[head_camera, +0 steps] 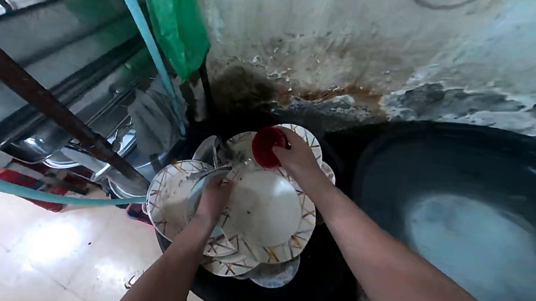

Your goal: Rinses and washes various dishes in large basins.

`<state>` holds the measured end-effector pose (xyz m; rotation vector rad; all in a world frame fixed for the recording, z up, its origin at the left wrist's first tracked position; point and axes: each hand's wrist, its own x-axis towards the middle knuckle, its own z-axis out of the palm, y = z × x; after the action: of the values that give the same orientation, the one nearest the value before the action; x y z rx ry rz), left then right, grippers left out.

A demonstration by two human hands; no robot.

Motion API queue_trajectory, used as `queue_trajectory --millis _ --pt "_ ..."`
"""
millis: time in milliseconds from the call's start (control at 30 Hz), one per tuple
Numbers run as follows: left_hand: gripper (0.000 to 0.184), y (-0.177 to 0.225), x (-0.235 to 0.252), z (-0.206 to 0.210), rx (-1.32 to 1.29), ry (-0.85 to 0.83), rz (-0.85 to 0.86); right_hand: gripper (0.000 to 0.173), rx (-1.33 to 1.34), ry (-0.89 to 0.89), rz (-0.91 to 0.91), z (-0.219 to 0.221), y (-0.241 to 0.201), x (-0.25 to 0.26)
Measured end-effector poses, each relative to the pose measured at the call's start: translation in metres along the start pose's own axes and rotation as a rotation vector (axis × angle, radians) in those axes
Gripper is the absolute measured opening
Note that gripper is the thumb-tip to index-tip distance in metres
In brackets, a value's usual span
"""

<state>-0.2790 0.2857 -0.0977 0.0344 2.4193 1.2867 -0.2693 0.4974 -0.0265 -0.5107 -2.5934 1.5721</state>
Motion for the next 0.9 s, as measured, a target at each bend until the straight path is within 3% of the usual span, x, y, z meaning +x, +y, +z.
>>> queue_trajectory --millis 133,233,333,433,533,633,767,900 --pt "0.047 -0.005 0.004 0.001 0.124 0.007 0.117 0.051 0.156 0.045 0.113 -0.005 0.006 -0.003" --pt "0.043 -0.008 -0.007 0.003 0.362 -0.022 0.313 0.042 0.282 0.111 0.143 -0.019 0.032 -0.015" --pt "0.039 -0.012 -0.035 0.004 0.549 -0.213 0.462 0.034 0.304 0.163 0.201 -0.032 0.054 -0.030" --pt "0.048 -0.022 -0.054 0.014 0.663 -0.327 0.416 0.032 0.326 0.160 0.333 -0.036 0.062 -0.045" --pt "0.058 -0.037 -0.059 0.032 0.705 -0.227 0.418 0.032 0.367 0.104 0.415 -0.032 0.060 -0.053" --pt "0.051 -0.035 -0.065 0.042 0.774 -0.186 0.394 0.031 0.273 -0.021 0.405 -0.023 0.065 -0.056" --pt "0.042 -0.031 -0.066 0.042 0.878 -0.167 0.459 0.033 -0.166 -0.200 0.360 -0.010 0.069 -0.054" --pt "0.035 -0.027 -0.071 0.050 0.830 -0.154 0.470 0.034 -0.273 -0.184 0.388 -0.004 0.066 -0.051"
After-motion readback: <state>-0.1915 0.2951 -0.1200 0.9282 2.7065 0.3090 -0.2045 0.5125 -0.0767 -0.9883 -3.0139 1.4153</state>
